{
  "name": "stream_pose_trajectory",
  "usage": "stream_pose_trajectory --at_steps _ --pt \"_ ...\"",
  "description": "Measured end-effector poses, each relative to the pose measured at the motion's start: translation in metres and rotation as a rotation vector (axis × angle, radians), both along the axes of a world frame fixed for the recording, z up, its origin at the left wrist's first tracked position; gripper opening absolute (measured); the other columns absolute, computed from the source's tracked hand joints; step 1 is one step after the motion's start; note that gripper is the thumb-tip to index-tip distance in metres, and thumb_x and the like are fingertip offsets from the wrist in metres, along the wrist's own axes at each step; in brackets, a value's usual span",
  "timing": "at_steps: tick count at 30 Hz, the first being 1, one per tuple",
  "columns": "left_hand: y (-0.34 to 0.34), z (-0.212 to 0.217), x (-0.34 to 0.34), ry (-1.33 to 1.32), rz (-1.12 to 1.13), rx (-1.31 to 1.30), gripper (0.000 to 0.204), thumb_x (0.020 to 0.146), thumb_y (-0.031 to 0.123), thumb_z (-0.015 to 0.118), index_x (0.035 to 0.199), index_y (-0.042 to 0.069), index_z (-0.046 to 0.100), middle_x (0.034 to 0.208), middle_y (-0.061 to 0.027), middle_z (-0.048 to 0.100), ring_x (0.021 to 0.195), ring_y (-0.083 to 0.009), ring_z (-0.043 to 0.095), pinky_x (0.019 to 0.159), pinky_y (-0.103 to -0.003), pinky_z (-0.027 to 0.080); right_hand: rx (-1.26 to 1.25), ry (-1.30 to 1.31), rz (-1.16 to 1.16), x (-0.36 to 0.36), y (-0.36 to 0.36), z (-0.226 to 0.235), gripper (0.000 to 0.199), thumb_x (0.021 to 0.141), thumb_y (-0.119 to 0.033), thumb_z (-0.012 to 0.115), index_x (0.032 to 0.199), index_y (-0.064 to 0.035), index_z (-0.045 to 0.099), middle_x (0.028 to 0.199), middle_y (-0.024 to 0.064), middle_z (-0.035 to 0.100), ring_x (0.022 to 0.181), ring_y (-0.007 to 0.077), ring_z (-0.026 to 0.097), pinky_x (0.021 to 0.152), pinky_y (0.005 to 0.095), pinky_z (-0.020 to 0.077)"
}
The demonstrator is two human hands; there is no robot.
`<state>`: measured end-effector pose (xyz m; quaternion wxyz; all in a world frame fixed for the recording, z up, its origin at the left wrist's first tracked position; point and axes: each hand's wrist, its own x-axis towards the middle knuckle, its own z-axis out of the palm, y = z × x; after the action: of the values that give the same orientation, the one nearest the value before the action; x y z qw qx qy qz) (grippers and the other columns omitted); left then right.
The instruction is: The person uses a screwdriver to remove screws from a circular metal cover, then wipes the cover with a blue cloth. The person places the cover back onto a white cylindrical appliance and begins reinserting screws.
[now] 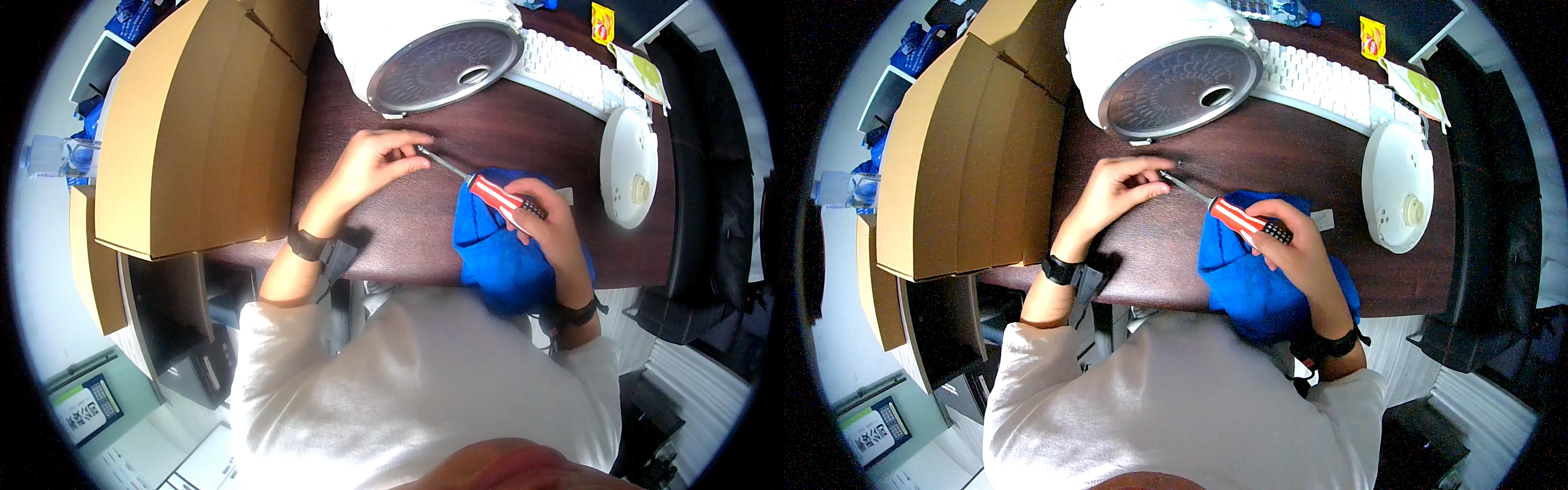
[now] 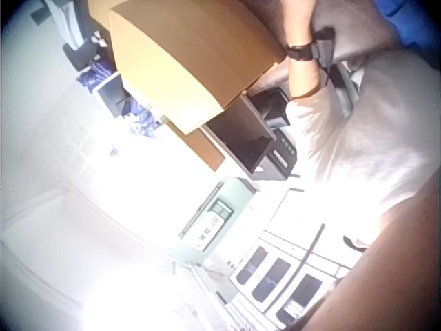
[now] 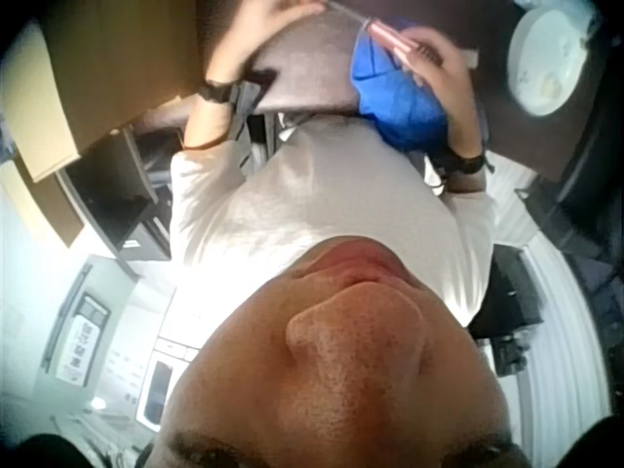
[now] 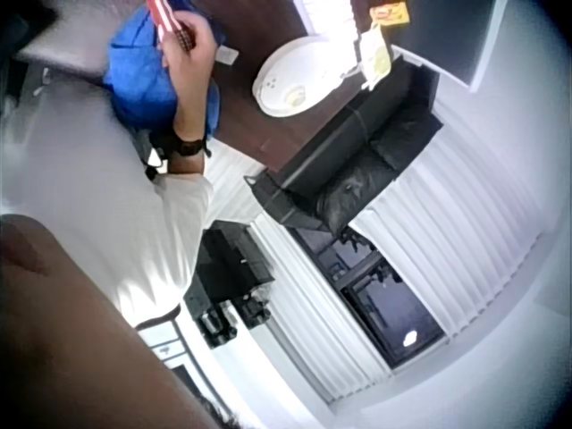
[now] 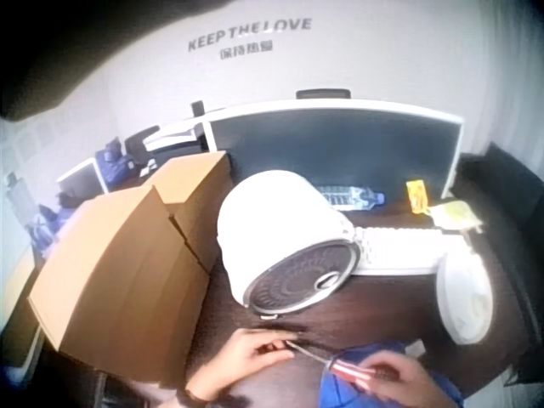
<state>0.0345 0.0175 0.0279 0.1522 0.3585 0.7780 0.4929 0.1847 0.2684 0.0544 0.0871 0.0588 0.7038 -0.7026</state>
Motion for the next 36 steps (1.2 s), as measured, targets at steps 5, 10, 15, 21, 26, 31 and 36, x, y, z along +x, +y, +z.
stream_pose_trajectory --at_steps 5,10,15,21,26,31,36 --pt "0.003 -0.010 -0.001 0.124 -0.002 0.050 0.017 0.084 0.013 0.066 0.095 0.000 0.068 0.076 -0.0087 0.066 0.059 -0.0115 0.060 0.055 -0.025 0.048 0.029 -0.036 0.013 -0.002 0.004 0.002 0.024 0.083 -0.008 0.058 0.106 -0.0034 0.057 0.073 0.0062 0.058 0.052 0.0053 0.048 0.045 0.0181 0.0362" --pt "0.002 -0.016 -0.004 0.125 0.059 -0.009 0.015 0.085 0.012 0.064 0.092 -0.001 0.068 0.075 -0.0096 0.066 0.058 -0.0122 0.060 0.055 -0.026 0.049 0.043 -0.041 -0.034 -0.001 0.008 0.002 0.024 0.083 -0.008 0.055 0.106 -0.0032 0.057 0.073 0.0072 0.058 0.053 0.0062 0.049 0.045 0.0184 0.0363" --pt "0.001 -0.014 -0.003 0.188 0.103 -0.018 0.018 0.082 0.011 0.067 0.095 0.000 0.067 0.070 -0.0070 0.064 0.058 -0.0095 0.058 0.056 -0.025 0.047 0.074 -0.020 -0.067 -0.003 0.018 0.000 0.025 0.083 -0.007 0.054 0.107 -0.0027 0.057 0.073 0.0082 0.059 0.054 0.0068 0.051 0.044 0.0189 0.0369" --pt "0.004 -0.002 0.000 0.038 0.044 -0.045 0.024 0.078 0.011 0.071 0.100 0.003 0.067 0.064 -0.0051 0.059 0.057 -0.0084 0.055 0.056 -0.025 0.045 0.042 -0.044 -0.060 -0.001 0.012 0.001 0.025 0.082 -0.008 0.054 0.106 -0.0026 0.058 0.071 0.0081 0.059 0.054 0.0075 0.051 0.044 0.0189 0.0373" --pt "0.004 -0.012 0.000 0.129 0.038 -0.033 0.021 0.079 0.010 0.069 0.099 0.004 0.068 0.062 -0.0058 0.057 0.055 -0.0083 0.054 0.055 -0.025 0.045 0.040 -0.067 -0.030 -0.004 0.013 0.000 0.026 0.081 -0.007 0.053 0.107 -0.0028 0.057 0.072 0.0085 0.059 0.054 0.0080 0.050 0.045 0.0192 0.0381" --pt "0.004 -0.016 -0.003 0.147 0.063 -0.055 0.017 0.079 0.010 0.068 0.095 0.003 0.068 0.060 -0.0046 0.056 0.054 -0.0086 0.053 0.053 -0.025 0.044 0.000 -0.063 -0.061 -0.001 0.014 -0.003 0.026 0.081 -0.006 0.053 0.107 -0.0024 0.057 0.073 0.0088 0.059 0.054 0.0081 0.050 0.045 0.0196 0.0382" --pt "0.007 -0.003 0.002 0.044 0.062 -0.078 0.016 0.078 0.011 0.070 0.092 0.003 0.068 0.060 -0.0036 0.055 0.052 -0.0088 0.051 0.050 -0.025 0.042 -0.032 -0.083 -0.038 -0.003 0.012 -0.002 0.026 0.081 -0.006 0.053 0.107 -0.0024 0.058 0.073 0.0089 0.059 0.055 0.0081 0.050 0.045 0.0197 0.0379"
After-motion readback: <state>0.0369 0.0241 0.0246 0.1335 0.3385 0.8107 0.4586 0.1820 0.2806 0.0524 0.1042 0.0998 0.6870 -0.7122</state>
